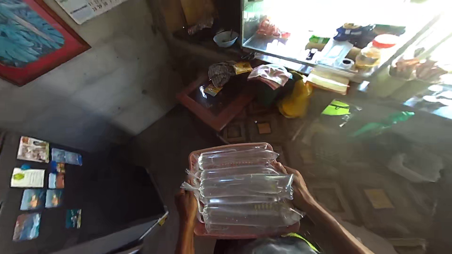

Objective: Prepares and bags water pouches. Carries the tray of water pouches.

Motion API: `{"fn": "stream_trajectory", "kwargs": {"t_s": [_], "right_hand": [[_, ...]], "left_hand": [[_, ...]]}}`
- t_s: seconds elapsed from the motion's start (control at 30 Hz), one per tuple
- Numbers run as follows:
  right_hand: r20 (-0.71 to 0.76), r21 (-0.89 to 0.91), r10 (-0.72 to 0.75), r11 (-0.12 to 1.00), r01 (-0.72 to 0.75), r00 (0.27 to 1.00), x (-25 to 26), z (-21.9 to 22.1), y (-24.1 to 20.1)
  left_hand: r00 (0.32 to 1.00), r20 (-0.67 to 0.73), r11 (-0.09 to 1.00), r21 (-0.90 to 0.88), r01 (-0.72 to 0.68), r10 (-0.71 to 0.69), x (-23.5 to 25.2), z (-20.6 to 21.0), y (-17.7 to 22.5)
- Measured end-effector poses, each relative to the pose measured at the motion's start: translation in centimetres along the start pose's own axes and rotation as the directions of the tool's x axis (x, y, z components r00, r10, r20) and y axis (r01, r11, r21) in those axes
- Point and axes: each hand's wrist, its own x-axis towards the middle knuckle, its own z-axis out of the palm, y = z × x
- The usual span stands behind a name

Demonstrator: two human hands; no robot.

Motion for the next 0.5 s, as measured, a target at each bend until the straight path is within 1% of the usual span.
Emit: {"fn": "stream_trajectory", "kwargs": {"t_s": [0.1, 0.2, 0.3, 0.37, 0.5], "right_hand": [[-0.042, 0.069, 0.043, 0.997, -0.04, 0.998, 3.2, 3.1, -1.8], [-0.076, 0.091, 0.081, 0.993, -0.074, 0.994, 8.0, 5.5, -3.7], [-0.084, 0.082, 0.118, 0.99, -0.111, 0.989, 12.8, 7.3, -5.1], [-0.076, 0.072, 0.11, 0.992, -0.105, 0.991, 16.7, 8.3, -6.2], [-0.083, 0.019, 0.162, 0.987, -0.161, 0.983, 23.2, 9.6, -8.3]], "left_hand": [[0.998, 0.068, 0.999, 0.034, 0.009, -0.011, 6.4, 0.6, 0.2], [0.995, 0.098, 0.999, 0.019, 0.031, -0.032, 12.7, 1.9, 1.5], [0.993, 0.104, 0.998, 0.014, 0.058, -0.059, 18.0, 3.9, 1.7], [0.994, 0.095, 0.998, 0.025, 0.054, -0.056, 21.7, 5.2, 2.6], [0.99, 0.123, 0.997, 0.038, 0.069, -0.073, 28.0, 8.1, 4.3]]}}
